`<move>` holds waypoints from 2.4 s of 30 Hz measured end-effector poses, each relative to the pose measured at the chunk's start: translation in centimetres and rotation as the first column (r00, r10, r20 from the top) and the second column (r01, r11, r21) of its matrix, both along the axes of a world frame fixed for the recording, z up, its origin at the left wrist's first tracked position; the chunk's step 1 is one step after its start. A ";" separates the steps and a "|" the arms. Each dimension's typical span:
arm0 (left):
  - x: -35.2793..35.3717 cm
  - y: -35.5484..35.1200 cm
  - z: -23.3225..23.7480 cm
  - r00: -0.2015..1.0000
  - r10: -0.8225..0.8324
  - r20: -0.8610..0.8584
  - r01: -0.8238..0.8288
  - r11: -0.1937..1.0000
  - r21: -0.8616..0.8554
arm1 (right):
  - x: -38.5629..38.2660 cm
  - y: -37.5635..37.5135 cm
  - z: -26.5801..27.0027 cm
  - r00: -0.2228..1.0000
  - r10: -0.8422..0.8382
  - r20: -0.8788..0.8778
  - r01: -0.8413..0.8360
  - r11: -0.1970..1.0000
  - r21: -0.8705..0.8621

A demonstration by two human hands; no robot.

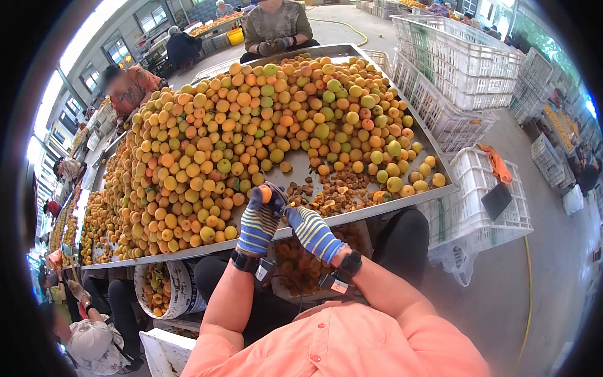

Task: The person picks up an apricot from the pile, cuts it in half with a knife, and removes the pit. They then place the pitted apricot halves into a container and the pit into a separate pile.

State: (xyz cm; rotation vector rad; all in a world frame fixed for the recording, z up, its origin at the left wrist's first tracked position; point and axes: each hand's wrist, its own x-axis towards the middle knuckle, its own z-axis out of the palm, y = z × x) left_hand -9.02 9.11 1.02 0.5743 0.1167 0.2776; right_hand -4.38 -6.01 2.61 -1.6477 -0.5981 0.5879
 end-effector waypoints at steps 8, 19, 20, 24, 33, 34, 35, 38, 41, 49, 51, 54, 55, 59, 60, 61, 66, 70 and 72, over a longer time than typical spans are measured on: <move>0.0 -0.7 -0.3 0.993 0.099 -0.067 -0.088 0.985 0.146 | -0.7 -0.1 -0.9 0.985 -0.061 0.163 0.058 0.998 0.024; -0.6 -1.5 1.8 1.000 0.021 -0.009 -0.021 0.999 0.036 | -0.5 -0.2 -0.3 0.979 -0.126 0.160 0.118 0.991 0.056; -0.6 -1.5 1.9 1.000 0.028 -0.009 -0.027 0.997 0.069 | -0.7 -0.4 -0.2 0.968 -0.149 0.202 0.143 0.989 0.043; -0.4 -1.2 1.7 0.999 0.046 -0.007 -0.044 0.989 0.139 | -1.0 -0.7 -0.1 0.914 -0.166 0.371 0.196 0.980 -0.044; -0.1 -2.0 1.6 0.998 0.064 -0.005 -0.062 0.983 0.174 | -0.4 -0.8 1.0 0.890 -0.056 0.453 0.180 0.955 -0.236; 0.0 -2.0 1.6 0.998 0.064 -0.003 -0.063 0.983 0.174 | -0.2 -0.6 0.9 0.894 -0.038 0.447 0.173 0.949 -0.264; 0.1 -2.0 1.4 0.998 0.066 0.004 -0.066 0.983 0.172 | 0.0 -0.3 0.8 0.897 -0.020 0.441 0.165 0.942 -0.293; 0.5 -1.9 0.7 0.995 0.097 0.001 -0.095 0.974 0.205 | 0.3 -0.2 1.8 0.895 0.004 0.447 0.154 0.936 -0.316; 0.7 -1.9 0.8 0.981 0.190 -0.048 -0.164 0.929 0.331 | 0.8 -0.3 2.9 0.899 0.068 0.433 0.116 0.916 -0.384; 0.7 -2.9 0.2 0.989 0.110 -0.100 -0.097 0.988 0.123 | -0.6 -0.5 1.1 0.895 0.017 0.445 0.158 0.923 -0.352; 0.6 -3.0 -0.3 0.992 0.038 -0.124 -0.034 0.999 0.035 | -0.9 -0.5 1.0 0.896 0.010 0.444 0.172 0.915 -0.366; 0.9 -3.1 -1.0 0.988 -0.064 -0.144 0.059 0.998 -0.036 | -0.8 -0.2 0.8 0.914 0.032 0.405 0.157 0.891 -0.426; 1.0 -3.1 -0.7 0.985 -0.053 -0.164 0.051 0.999 -0.013 | -0.7 -0.1 0.7 0.913 0.045 0.405 0.151 0.886 -0.438; 1.2 -2.6 -1.7 0.981 -0.022 -0.195 0.030 0.999 0.037 | -0.8 0.2 0.4 0.925 0.056 0.377 0.115 0.902 -0.417; 1.1 -2.7 -1.4 0.981 0.008 -0.192 -0.003 1.000 0.029 | -0.9 0.3 0.1 0.929 0.035 0.368 0.111 0.923 -0.368; 1.0 -2.6 -1.1 0.981 0.039 -0.189 -0.035 0.999 0.023 | -1.1 0.4 -0.2 0.933 0.014 0.358 0.108 0.942 -0.318; 0.5 -0.8 0.1 0.969 0.142 -0.201 -0.155 0.987 -0.049 | -1.6 -1.3 -1.9 0.956 0.073 0.284 -0.017 0.981 -0.195; 0.6 -0.2 -0.1 0.950 0.245 -0.194 -0.147 0.899 0.413 | -0.5 -1.3 -1.2 0.945 -0.120 -0.304 0.181 0.967 0.179; 1.1 -0.7 -0.6 0.946 0.291 -0.143 -0.155 0.792 0.591 | 1.7 -1.1 1.0 0.967 -0.172 -0.186 0.176 0.984 0.005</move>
